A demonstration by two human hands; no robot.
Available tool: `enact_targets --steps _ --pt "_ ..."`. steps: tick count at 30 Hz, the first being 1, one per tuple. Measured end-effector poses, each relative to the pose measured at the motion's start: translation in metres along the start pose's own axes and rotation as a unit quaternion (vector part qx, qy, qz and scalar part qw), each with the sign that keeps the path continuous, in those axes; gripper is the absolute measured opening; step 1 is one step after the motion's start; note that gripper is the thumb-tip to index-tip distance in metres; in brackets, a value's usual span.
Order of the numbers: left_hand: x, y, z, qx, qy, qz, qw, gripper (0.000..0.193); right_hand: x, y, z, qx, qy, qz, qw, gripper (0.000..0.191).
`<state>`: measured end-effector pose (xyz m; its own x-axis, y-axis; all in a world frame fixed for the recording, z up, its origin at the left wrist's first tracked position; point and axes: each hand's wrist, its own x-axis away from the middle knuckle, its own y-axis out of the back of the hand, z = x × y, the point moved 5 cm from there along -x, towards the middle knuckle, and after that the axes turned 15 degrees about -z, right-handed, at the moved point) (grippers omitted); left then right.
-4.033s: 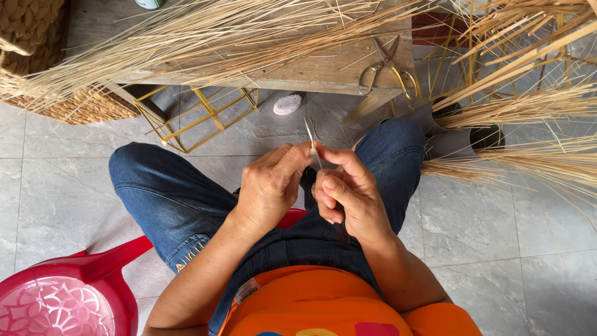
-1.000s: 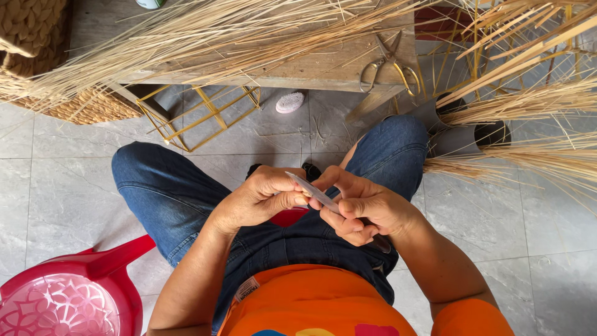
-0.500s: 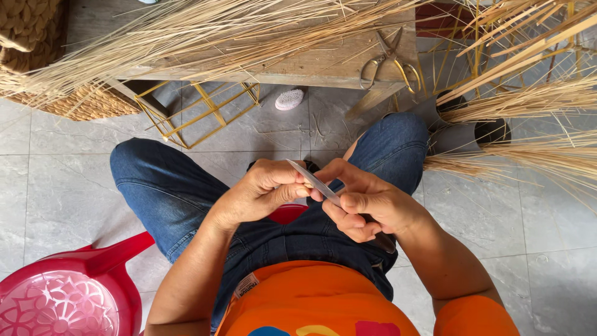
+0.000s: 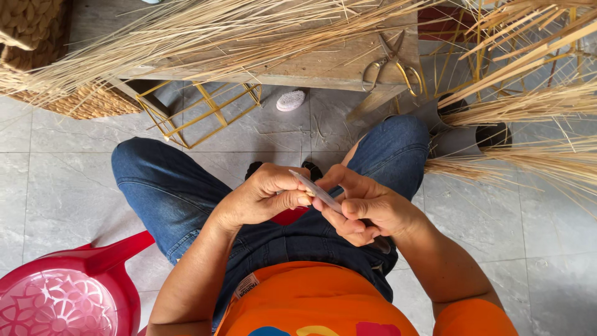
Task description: The person sits on a low stool and uses a knife to sharpen thin dried plant sticks. They hold each stick with one hand and scrape the blade along its length to create a pointed tip, then set the finished stick aside and pick up another.
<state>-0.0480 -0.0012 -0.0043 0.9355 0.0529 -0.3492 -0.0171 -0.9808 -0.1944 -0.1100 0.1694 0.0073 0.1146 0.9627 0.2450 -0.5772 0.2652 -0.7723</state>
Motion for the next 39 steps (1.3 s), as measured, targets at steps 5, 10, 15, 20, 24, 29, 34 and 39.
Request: enact_targets --steps 5,10,15,20,24,29,34,39 --pt "0.001 0.006 0.001 0.002 0.017 0.019 1.000 0.020 -0.004 0.007 -0.008 -0.018 -0.018 -0.016 1.000 0.042" --pt "0.007 0.003 -0.001 -0.017 0.066 0.083 0.994 0.022 0.005 0.003 -0.018 -0.025 -0.017 0.012 0.999 0.043" --pt "0.011 -0.002 -0.006 0.012 0.050 0.094 0.994 0.023 0.012 0.005 -0.022 0.026 -0.010 -0.018 0.999 0.042" --pt "0.009 -0.004 -0.006 -0.035 0.010 0.050 0.998 0.020 0.019 0.006 -0.015 0.203 0.071 -0.093 0.972 0.046" --pt "0.004 -0.008 -0.003 -0.089 -0.007 -0.024 0.996 0.018 0.029 0.005 -0.009 0.360 0.188 -0.161 0.900 0.045" --pt "0.008 -0.014 0.006 0.006 0.084 0.088 0.993 0.020 0.025 0.009 -0.021 0.057 0.012 -0.032 0.998 0.043" --pt "0.009 -0.011 0.002 0.013 0.024 0.044 0.999 0.018 0.020 0.009 -0.018 0.118 0.047 -0.051 0.991 0.046" --pt "0.004 -0.010 0.003 -0.075 0.006 -0.054 0.996 0.017 0.024 0.000 -0.004 0.325 0.173 -0.172 0.914 0.044"
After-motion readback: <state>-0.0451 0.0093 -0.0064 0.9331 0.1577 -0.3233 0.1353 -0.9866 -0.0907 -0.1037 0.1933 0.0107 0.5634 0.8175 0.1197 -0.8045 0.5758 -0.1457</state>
